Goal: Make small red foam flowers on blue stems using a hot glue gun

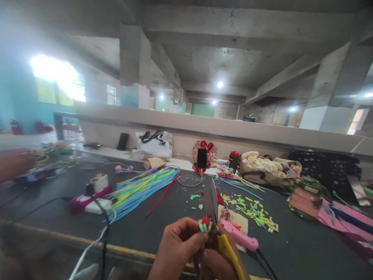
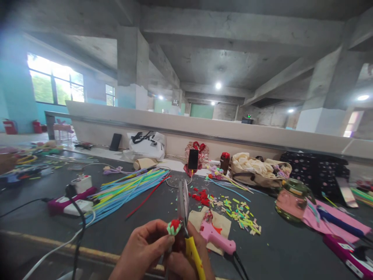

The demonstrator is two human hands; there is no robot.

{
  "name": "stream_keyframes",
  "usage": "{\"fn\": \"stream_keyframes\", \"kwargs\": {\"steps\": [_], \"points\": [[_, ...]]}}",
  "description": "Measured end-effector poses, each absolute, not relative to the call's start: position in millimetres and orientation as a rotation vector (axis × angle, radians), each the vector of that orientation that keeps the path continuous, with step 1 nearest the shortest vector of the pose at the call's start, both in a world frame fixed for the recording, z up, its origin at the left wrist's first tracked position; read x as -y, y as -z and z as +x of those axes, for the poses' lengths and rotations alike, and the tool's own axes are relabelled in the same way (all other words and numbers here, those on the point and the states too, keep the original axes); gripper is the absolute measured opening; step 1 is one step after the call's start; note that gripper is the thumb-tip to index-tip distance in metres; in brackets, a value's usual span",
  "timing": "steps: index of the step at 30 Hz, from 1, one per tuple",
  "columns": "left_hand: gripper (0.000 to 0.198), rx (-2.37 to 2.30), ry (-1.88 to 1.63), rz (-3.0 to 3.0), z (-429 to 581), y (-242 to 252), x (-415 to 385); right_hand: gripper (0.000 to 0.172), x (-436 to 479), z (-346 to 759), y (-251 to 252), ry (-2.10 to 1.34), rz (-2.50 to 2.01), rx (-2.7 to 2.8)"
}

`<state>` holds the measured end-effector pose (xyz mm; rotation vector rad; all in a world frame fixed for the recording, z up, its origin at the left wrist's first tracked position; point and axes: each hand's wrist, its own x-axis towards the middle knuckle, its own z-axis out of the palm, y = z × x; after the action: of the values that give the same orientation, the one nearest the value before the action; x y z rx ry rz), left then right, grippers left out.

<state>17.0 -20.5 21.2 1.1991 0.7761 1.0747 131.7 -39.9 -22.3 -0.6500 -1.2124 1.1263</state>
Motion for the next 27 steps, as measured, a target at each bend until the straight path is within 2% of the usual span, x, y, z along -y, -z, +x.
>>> {"fn": "stream_keyframes", "kwargs": {"steps": [9,17,23,27], "points": [[0.021,-0.702,-1.007,1.248,13,-15,15,0.036,30,134,43,-1.116,-0.693,1.113],[0.029,-0.782,-1.005,1.186,10,-25,17,0.062,40,143,20,-1.005,-0.76,0.918],[0.03,-0.791,-0.951,1.221,18,-27,22,0.07,25,143,21,-0.959,-0.701,0.974],[0.023,-0.842,-0.954,1.279,20,-33,27,0.07,21,134,26,-0.913,-0.666,0.948]]}}
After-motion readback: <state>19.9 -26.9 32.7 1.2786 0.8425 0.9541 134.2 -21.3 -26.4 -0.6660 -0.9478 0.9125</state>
